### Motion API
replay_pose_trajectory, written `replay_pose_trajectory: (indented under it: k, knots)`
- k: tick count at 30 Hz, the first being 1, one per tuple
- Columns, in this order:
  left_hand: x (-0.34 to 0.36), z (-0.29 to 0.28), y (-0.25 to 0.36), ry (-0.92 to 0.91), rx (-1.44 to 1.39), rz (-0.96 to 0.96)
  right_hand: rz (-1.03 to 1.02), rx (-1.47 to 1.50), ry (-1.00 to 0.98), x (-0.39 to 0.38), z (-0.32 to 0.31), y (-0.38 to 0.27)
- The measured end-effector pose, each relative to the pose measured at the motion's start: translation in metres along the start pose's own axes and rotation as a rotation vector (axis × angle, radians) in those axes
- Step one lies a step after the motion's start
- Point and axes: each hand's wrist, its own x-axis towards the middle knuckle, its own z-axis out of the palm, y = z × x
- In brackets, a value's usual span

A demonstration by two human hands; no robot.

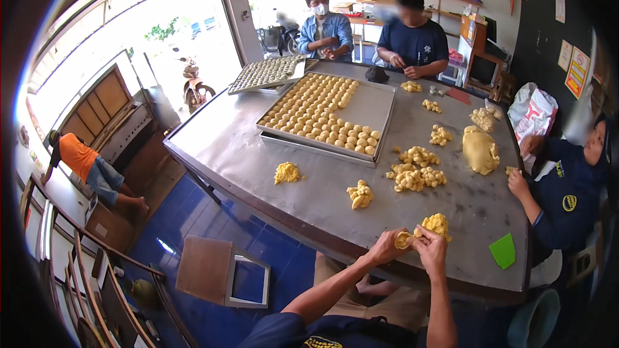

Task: The person shapes dough pieces by hand on a metal table, pinching, pressing, and rolling dough portions while coworkers shape dough and place dough balls onto a metal tray.

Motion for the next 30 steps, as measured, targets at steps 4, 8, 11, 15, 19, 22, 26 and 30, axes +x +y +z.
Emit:
replay_pose_trajectory:
  k: [4,8,11,15,19,22,26,30]
  knots:
    - [0.003,0.007,-0.020,0.019,0.098,0.216,0.123,-0.259,-0.157,0.013,0.003,0.025]
    - [0.003,0.008,-0.025,0.021,0.216,0.260,-0.220,-0.491,-0.056,0.010,-0.011,0.007]
    - [0.009,0.004,-0.021,0.067,0.145,0.172,-0.320,-0.787,0.184,0.024,-0.041,0.000]
    - [0.017,-0.008,-0.011,-0.004,0.017,0.021,-0.207,-0.814,0.093,0.029,-0.067,0.020]
    - [0.006,-0.010,-0.014,0.067,-0.255,0.079,-0.080,-0.832,0.025,0.015,-0.061,0.005]
    - [0.006,-0.022,-0.037,0.001,-0.118,0.139,-0.159,-0.785,0.136,-0.007,-0.052,0.021]
    - [-0.004,-0.022,-0.044,-0.039,0.109,0.263,-0.144,-0.831,0.209,-0.025,-0.045,0.036]
    - [0.005,-0.029,-0.038,0.094,0.815,0.450,-0.130,-0.767,0.217,-0.023,-0.044,0.049]
